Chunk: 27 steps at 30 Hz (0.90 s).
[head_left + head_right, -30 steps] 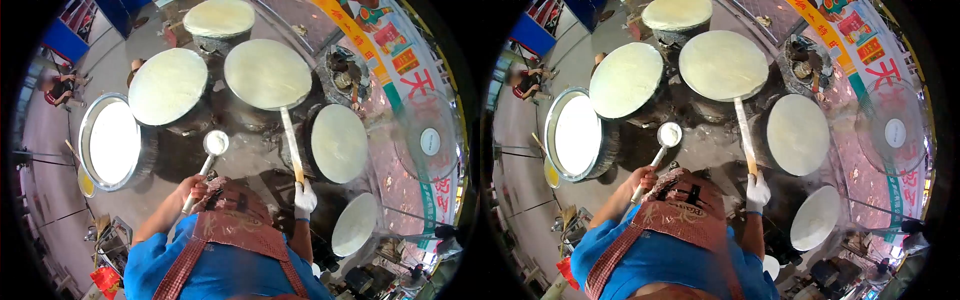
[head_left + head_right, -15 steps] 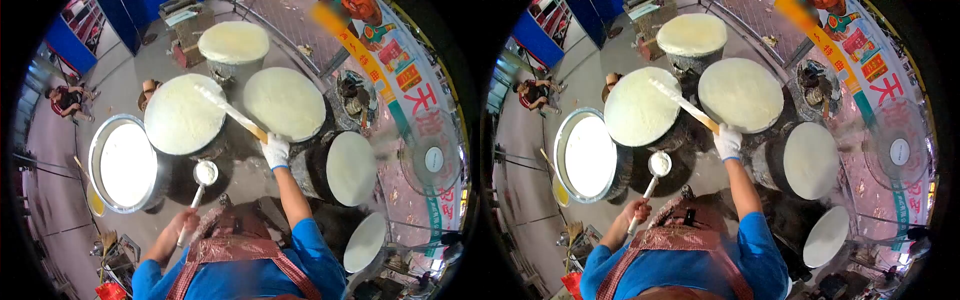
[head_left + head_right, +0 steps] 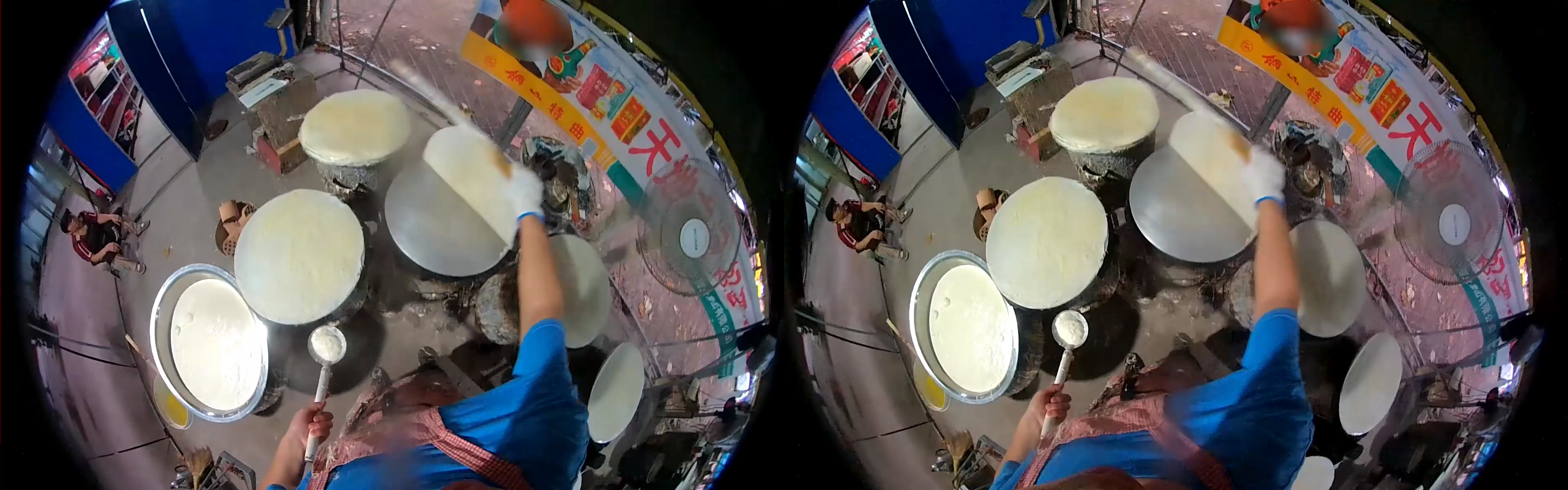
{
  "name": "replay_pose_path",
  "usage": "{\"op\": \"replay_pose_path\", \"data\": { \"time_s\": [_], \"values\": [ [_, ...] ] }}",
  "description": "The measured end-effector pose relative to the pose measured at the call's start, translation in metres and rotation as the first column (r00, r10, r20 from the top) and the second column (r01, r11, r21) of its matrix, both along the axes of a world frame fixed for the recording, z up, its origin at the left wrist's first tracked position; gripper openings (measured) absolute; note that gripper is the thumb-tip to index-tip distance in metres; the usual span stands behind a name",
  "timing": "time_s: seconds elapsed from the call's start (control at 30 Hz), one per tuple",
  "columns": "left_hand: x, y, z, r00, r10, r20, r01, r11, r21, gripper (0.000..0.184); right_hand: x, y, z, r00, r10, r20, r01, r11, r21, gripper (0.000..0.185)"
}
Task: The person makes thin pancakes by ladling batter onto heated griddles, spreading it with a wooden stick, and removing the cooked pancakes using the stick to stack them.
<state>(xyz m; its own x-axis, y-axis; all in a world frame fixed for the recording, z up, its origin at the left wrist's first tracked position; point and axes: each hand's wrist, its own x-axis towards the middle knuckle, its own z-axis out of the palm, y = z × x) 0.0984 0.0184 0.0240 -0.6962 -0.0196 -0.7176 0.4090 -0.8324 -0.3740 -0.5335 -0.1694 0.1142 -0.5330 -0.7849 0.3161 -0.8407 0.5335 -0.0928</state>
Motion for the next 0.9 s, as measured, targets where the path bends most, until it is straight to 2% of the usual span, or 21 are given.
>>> {"op": "replay_pose_path", "data": {
  "time_s": [0.03,0.07,0.13,0.2,0.23,0.3,0.33,0.4,0.53,0.6,0.67,0.7,0.73,0.77,0.8,0.83,0.87,0.9],
  "values": [
    [0.000,-0.004,-0.001,0.996,0.006,-0.087,0.002,0.996,0.084,0.028,-0.024,-0.003,0.025,0.998,0.022,-0.060,-0.024,0.999,-0.035,0.024],
    [-0.003,-0.008,0.000,0.995,0.026,-0.091,-0.021,0.998,0.052,0.031,-0.043,-0.008,0.051,0.992,0.044,-0.120,-0.052,0.996,-0.066,0.025],
    [-0.015,-0.008,0.005,0.992,0.072,-0.101,-0.073,0.997,0.000,0.036,-0.069,-0.024,0.102,0.967,0.056,-0.248,-0.053,0.998,0.019,0.026],
    [-0.033,-0.008,0.013,0.994,0.111,0.017,-0.109,0.990,-0.088,0.035,-0.082,-0.050,0.141,0.950,0.125,-0.286,-0.134,0.991,-0.013,0.027],
    [-0.040,-0.004,0.011,0.989,0.133,0.069,-0.120,0.979,-0.164,0.035,-0.083,-0.066,0.157,0.932,0.185,-0.312,-0.186,0.982,0.029,0.027],
    [-0.057,-0.002,0.013,0.974,0.223,0.043,-0.212,0.960,-0.185,0.036,-0.069,-0.105,0.188,0.883,0.304,-0.356,-0.291,0.952,0.092,0.027],
    [-0.066,-0.001,0.015,0.963,0.268,0.027,-0.258,0.947,-0.193,0.037,-0.054,-0.120,0.197,0.858,0.380,-0.345,-0.369,0.924,0.099,0.025],
    [-0.078,0.001,0.026,0.932,0.359,-0.050,-0.362,0.927,-0.101,0.037,-0.027,-0.164,0.202,0.826,0.483,-0.292,-0.419,0.871,0.255,0.025],
    [-0.087,0.006,0.035,0.894,0.448,0.000,-0.440,0.879,-0.184,0.033,0.060,-0.237,0.192,0.760,0.597,-0.257,-0.455,0.771,0.445,0.029],
    [-0.087,0.006,0.041,0.882,0.470,-0.025,-0.460,0.850,-0.256,0.024,0.079,-0.266,0.196,0.784,0.582,-0.218,-0.498,0.798,0.340,0.030],
    [-0.090,0.009,0.042,0.860,0.510,-0.020,-0.495,0.824,-0.276,0.020,0.063,-0.303,0.203,0.836,0.548,-0.035,-0.539,0.830,0.143,0.032],
    [-0.090,0.012,0.040,0.818,0.572,-0.057,-0.573,0.806,-0.149,0.023,0.047,-0.321,0.203,0.842,0.534,0.068,-0.538,0.842,0.045,0.033],
    [-0.091,0.015,0.041,0.804,0.592,-0.055,-0.593,0.791,-0.153,0.020,0.029,-0.337,0.195,0.823,0.516,0.237,-0.507,0.856,-0.099,0.033],
    [-0.091,0.016,0.043,0.792,0.609,-0.054,-0.609,0.777,-0.159,0.018,-0.002,-0.371,0.166,0.678,0.493,0.545,-0.397,0.870,-0.293,0.025],
    [-0.093,0.015,0.044,0.780,0.623,-0.056,-0.623,0.765,-0.166,0.017,-0.015,-0.379,0.142,0.475,0.523,0.708,-0.232,0.850,-0.472,0.012],
    [-0.095,0.013,0.045,0.758,0.648,-0.072,-0.650,0.743,-0.161,0.013,0.001,-0.348,0.145,0.289,0.410,0.865,-0.098,0.912,-0.399,0.005],
    [-0.097,0.013,0.047,0.735,0.672,-0.089,-0.677,0.720,-0.152,0.012,-0.007,-0.360,0.109,0.109,0.547,0.830,-0.057,0.837,-0.544,0.008],
    [-0.100,0.014,0.049,0.709,0.697,-0.107,-0.705,0.695,-0.140,0.014,-0.001,-0.365,0.081,0.099,0.520,0.848,0.053,0.849,-0.526,0.020]
  ]
}}
